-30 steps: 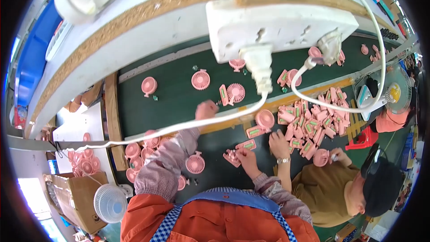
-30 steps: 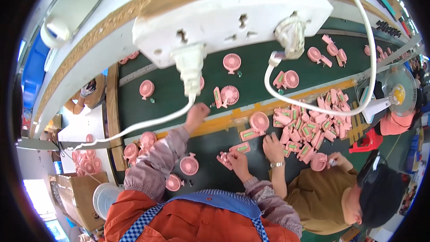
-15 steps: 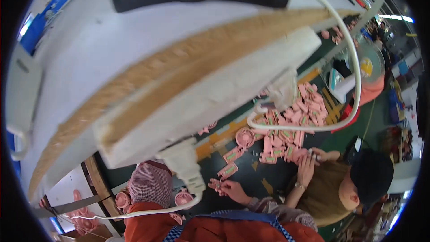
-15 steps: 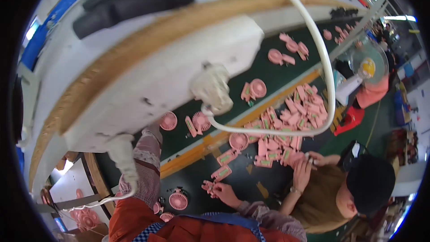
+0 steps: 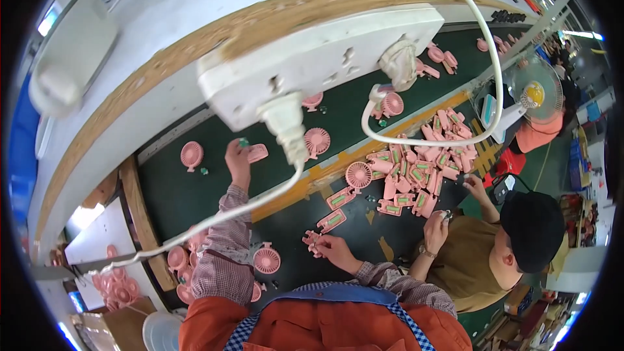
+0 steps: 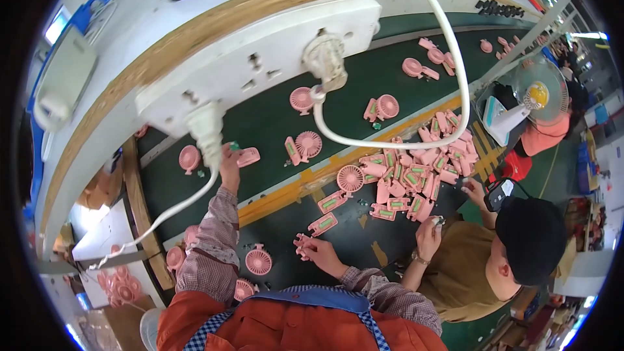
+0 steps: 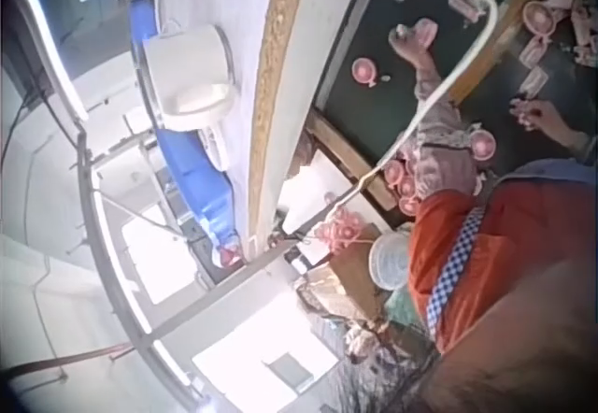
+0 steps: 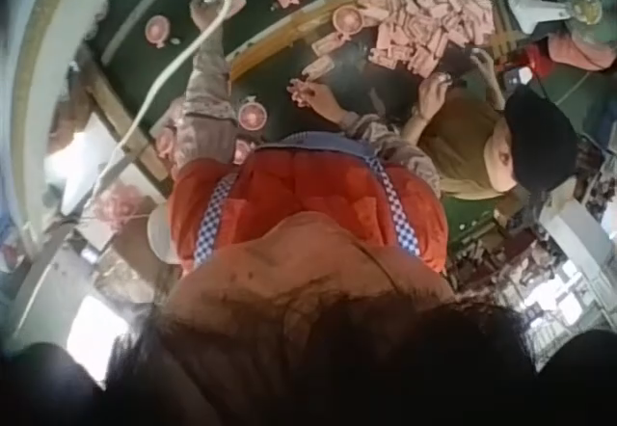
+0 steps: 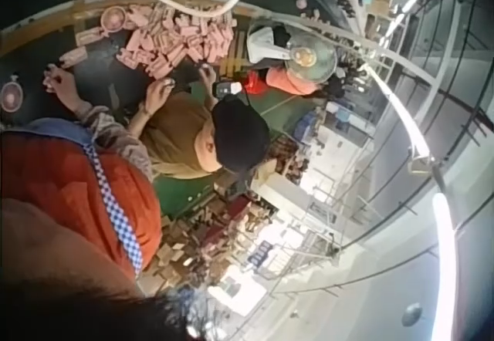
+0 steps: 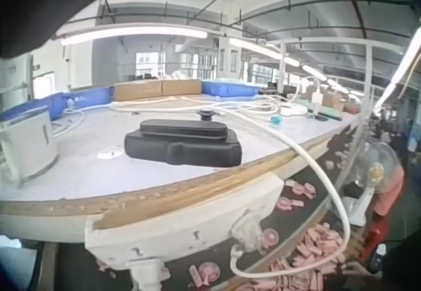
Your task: The person assembles small pink handheld fans by hand, integrating fan housings, batteries, circuit boards, and electronic components.
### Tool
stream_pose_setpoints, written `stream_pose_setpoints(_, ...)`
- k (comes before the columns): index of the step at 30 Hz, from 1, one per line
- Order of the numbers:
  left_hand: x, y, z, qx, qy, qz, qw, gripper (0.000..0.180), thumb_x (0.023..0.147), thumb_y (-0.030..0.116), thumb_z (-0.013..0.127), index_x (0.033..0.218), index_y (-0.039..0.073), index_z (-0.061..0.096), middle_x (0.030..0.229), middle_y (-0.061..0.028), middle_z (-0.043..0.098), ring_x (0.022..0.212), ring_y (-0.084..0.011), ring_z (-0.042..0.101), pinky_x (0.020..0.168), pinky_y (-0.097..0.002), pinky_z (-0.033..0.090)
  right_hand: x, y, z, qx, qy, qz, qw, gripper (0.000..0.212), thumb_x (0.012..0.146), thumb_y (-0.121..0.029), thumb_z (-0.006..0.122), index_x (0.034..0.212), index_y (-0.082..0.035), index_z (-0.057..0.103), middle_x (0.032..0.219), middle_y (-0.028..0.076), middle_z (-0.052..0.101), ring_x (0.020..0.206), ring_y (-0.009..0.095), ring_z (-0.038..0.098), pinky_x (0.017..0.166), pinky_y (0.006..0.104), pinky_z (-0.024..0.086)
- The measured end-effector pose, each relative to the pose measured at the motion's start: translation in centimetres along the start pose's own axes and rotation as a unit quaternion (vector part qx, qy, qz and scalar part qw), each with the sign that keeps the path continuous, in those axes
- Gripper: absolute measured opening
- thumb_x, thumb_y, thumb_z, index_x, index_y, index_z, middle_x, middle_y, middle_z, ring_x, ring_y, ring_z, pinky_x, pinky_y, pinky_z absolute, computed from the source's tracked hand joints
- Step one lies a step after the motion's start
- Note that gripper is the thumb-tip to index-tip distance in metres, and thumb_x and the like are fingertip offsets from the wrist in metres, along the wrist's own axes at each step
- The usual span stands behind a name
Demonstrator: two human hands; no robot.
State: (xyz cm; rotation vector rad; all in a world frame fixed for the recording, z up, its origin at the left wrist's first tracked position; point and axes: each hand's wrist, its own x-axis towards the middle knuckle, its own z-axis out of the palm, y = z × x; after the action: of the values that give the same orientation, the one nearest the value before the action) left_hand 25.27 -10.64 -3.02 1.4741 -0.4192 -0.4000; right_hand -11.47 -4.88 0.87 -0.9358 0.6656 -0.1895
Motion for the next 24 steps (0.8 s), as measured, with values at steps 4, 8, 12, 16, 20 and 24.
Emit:
stream_pose_setpoints(4, -5.3, 4.6, -0.1, -0.034, -0.152, -0.096, 0.983, 0.017, 0.085, -0.002, 0.049, 0.101, -0.001, 0.054, 0.077, -0.0058, 0.062, 0.067, -0.0109, 0.059, 0.062, -0.0222, 0.046, -0.8, -2.4, 0.3, -0.078, 0.05, -0.038, 0.995, 0.004, 0.085, 0.003, 0.054, 0.087, 0.003, 0.058, 0.088, 0.009, 0.064, 0.084, 0.014, 0.062, 0.065, 0.0235, 0.052)
stream_pose_setpoints(8, -11.3, 9.6, -0.4, -0.05, -0.174, -0.09, 0.979, 0.021, 0.084, -0.005, 0.05, 0.104, 0.001, 0.056, 0.076, -0.0035, 0.062, 0.067, -0.0092, 0.059, 0.062, -0.0216, 0.046, -1.2, -6.1, 1.5, -0.144, 0.077, -0.154, 0.975, 0.007, 0.084, -0.002, 0.056, 0.088, 0.003, 0.06, 0.072, 0.001, 0.06, 0.064, 0.005, 0.053, 0.057, 0.0192, 0.043)
stream_pose_setpoints(12, -17.6, 13.3, -0.6, -0.069, -0.218, -0.118, 0.966, 0.02, 0.085, -0.006, 0.051, 0.102, 0.0, 0.056, 0.081, -0.0024, 0.061, 0.071, -0.0074, 0.057, 0.065, -0.0202, 0.046, -2.4, -11.0, 3.8, -0.16, 0.076, -0.183, 0.967, 0.007, 0.084, -0.003, 0.057, 0.084, 0.003, 0.061, 0.069, 0.0, 0.059, 0.062, 0.004, 0.052, 0.055, 0.0188, 0.04)
stream_pose_setpoints(16, -22.5, 14.9, -0.7, -0.086, -0.233, -0.129, 0.96, 0.019, 0.084, -0.007, 0.052, 0.102, -0.001, 0.056, 0.083, -0.0024, 0.061, 0.071, -0.0066, 0.057, 0.063, -0.0191, 0.047, -3.9, -13.5, 5.9, -0.204, 0.078, -0.247, 0.944, 0.004, 0.082, -0.001, 0.059, 0.082, 0.002, 0.06, 0.068, 0.002, 0.06, 0.059, 0.005, 0.053, 0.053, 0.02, 0.041)
stream_pose_setpoints(20, -25.0, 16.6, -0.8, -0.09, -0.252, -0.161, 0.95, 0.018, 0.083, -0.008, 0.053, 0.1, -0.003, 0.055, 0.083, -0.0023, 0.061, 0.073, -0.006, 0.058, 0.066, -0.0193, 0.048, -4.9, -13.2, 6.3, -0.262, 0.088, -0.284, 0.918, 0.003, 0.079, 0.002, 0.06, 0.082, 0.002, 0.06, 0.071, 0.004, 0.06, 0.059, 0.007, 0.054, 0.053, 0.0206, 0.042)
stream_pose_setpoints(24, -26.3, 17.5, -0.8, -0.08, -0.267, -0.125, 0.952, 0.017, 0.083, -0.009, 0.052, 0.099, -0.002, 0.053, 0.082, -0.0023, 0.061, 0.073, -0.0063, 0.058, 0.066, -0.02, 0.049, -5.8, -12.8, 6.6, -0.267, 0.092, -0.306, 0.909, 0.004, 0.079, 0.003, 0.061, 0.082, 0.002, 0.06, 0.073, 0.005, 0.061, 0.06, 0.007, 0.054, 0.053, 0.0209, 0.042)
